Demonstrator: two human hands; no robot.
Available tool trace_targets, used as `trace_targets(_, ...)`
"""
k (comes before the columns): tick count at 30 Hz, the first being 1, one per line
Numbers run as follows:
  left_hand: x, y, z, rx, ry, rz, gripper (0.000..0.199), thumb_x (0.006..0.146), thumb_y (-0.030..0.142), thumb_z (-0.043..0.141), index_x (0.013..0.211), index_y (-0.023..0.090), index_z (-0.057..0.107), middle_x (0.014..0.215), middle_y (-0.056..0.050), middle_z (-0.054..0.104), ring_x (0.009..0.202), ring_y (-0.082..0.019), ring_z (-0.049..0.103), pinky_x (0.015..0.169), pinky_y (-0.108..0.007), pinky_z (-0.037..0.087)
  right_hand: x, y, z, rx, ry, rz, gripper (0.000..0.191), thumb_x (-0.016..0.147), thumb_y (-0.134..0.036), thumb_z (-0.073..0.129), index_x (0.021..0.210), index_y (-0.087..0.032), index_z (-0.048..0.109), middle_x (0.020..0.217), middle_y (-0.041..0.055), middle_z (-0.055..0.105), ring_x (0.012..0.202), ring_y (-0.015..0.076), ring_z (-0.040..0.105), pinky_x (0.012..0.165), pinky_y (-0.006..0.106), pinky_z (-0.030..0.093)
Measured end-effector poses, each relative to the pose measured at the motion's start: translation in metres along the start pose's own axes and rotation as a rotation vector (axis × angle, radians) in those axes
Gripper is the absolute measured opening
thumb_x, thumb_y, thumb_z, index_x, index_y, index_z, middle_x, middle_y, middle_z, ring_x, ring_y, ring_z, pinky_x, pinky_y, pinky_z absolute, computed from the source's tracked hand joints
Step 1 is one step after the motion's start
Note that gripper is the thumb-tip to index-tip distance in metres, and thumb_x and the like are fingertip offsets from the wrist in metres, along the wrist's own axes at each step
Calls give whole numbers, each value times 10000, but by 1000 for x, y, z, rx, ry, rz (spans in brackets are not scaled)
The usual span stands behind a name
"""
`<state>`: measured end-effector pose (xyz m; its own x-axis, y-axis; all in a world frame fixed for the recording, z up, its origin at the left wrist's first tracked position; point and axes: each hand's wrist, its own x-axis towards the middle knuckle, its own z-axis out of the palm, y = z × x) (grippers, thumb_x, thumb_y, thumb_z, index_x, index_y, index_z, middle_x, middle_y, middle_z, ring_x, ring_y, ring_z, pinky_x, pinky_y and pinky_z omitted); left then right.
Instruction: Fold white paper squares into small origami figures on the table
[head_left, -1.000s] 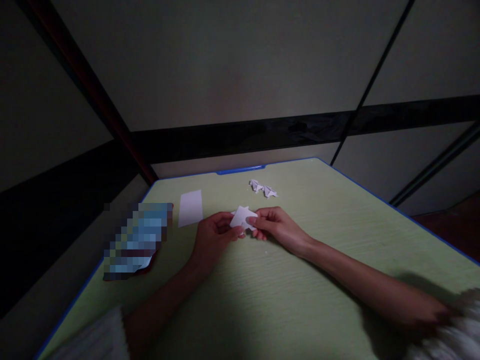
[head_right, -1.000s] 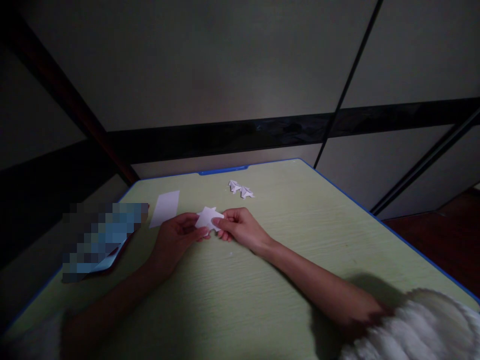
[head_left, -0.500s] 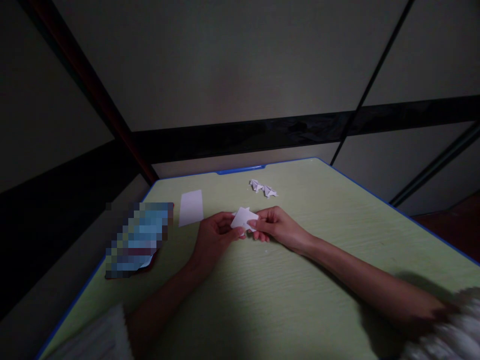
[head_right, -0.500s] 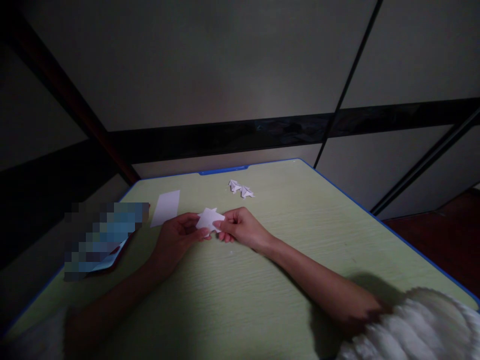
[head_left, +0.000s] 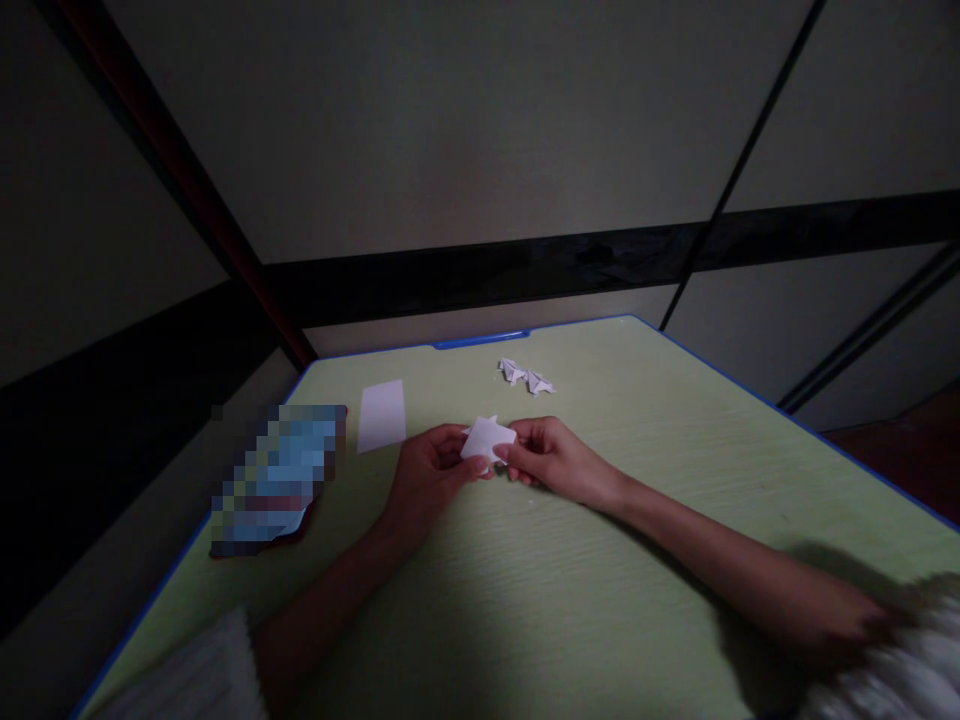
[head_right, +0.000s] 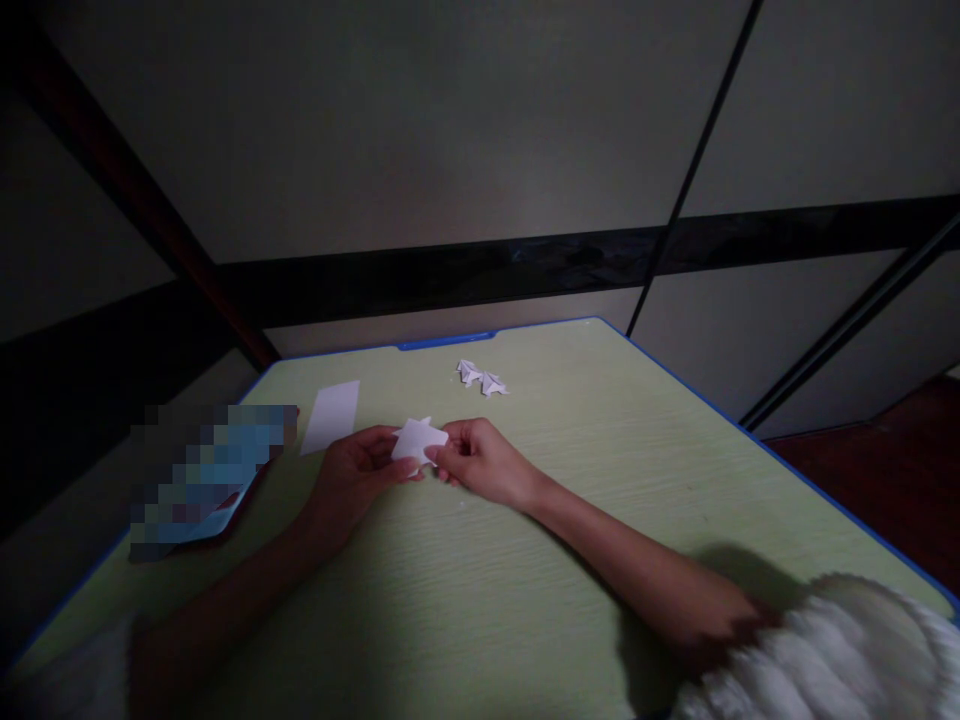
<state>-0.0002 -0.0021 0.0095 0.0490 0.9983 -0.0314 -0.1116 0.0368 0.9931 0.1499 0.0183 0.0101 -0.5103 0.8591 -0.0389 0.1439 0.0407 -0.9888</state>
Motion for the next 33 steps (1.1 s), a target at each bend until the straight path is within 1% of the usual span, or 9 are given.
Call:
trace_targets(4, 1, -2, 0, 4, -40, -2, 250, 502, 143, 703, 726, 113, 597, 623, -1, 662, 554, -116, 595, 559, -221, 466, -2, 2, 1, -35, 5, -36, 165, 754, -224, 499, 636, -108, 493, 484, -55, 435, 397, 24, 333, 376, 157, 233)
trace_targets(7, 2, -3, -1, 10, -38, -5, 262, 508, 141, 698, 743, 110, 585, 626, -1, 660, 561, -121, 596, 569, -227, 465, -2, 4, 2, -54, -3, -71, 198, 742, -280, 514, 636, -116, 479, 491, -52, 426, 410, 32, 327, 381, 163, 230)
trace_targets(11, 1, -2, -1, 12, -20, 8, 322, 497, 118, 701, 784, 108, 556, 653, -6, 661, 575, -121, 594, 550, -217, 456, -1, 4, 3, -31, -41, -84, 255, 740, -353, 502, 643, -117, 482, 508, -43, 430, 432, 40, 348, 402, 171, 249)
trace_targets(16, 0, 1, 0, -29, -50, 22, 384, 490, 118, 706, 833, 114, 533, 646, -2, 656, 531, -114, 576, 521, -221, 452, -2, 2, 2, 47, -103, -81, 276, 704, -381, 541, 658, -112, 502, 527, -37, 451, 448, 44, 385, 433, 180, 291)
trace_targets(21, 2, 0, -1, -26, -67, 20, 442, 510, 156, 709, 899, 137, 499, 574, 32, 633, 510, -104, 566, 508, -205, 434, -2, 2, 1, 94, -45, -70, 303, 652, -395, 594, 639, -106, 506, 521, -33, 469, 441, 40, 386, 423, 178, 273)
trace_targets(25, 3, 0, -2, 57, -98, 4, 273, 583, 233, 661, 783, 133, 506, 581, 21, 617, 512, -103, 559, 459, -191, 406, -1, 2, 2, 159, 13, -70, 289, 614, -362, 634, 600, -112, 489, 506, -36, 479, 420, 35, 379, 413, 177, 266)
trace_targets(27, 4, 1, -2, 123, -161, -12, 199, 633, 278, 610, 720, 114, 540, 544, 11, 595, 485, -90, 534, 451, -188, 389, -2, 1, 3, 186, 21, -73, 275, 606, -339, 643, 593, -113, 488, 498, -39, 478, 416, 34, 379, 412, 176, 266)
trace_targets(30, 4, 1, -3, 169, -256, -8, 231, 663, 335, 561, 615, 108, 559, 485, 10, 556, 435, -74, 490, 432, -186, 359, -3, -1, 3, 221, 9, -81, 247, 606, -303, 645, 588, -110, 492, 492, -40, 480, 418, 34, 387, 415, 174, 271)
trace_targets(33, 3, -2, -4, 146, -335, -12, 280, 660, 372, 554, 557, 112, 546, 467, 8, 538, 416, -71, 467, 423, -191, 348, -3, 0, 3, 255, -62, -87, 215, 625, -275, 626, 580, -105, 502, 491, -32, 494, 413, 32, 388, 414, 175, 270)
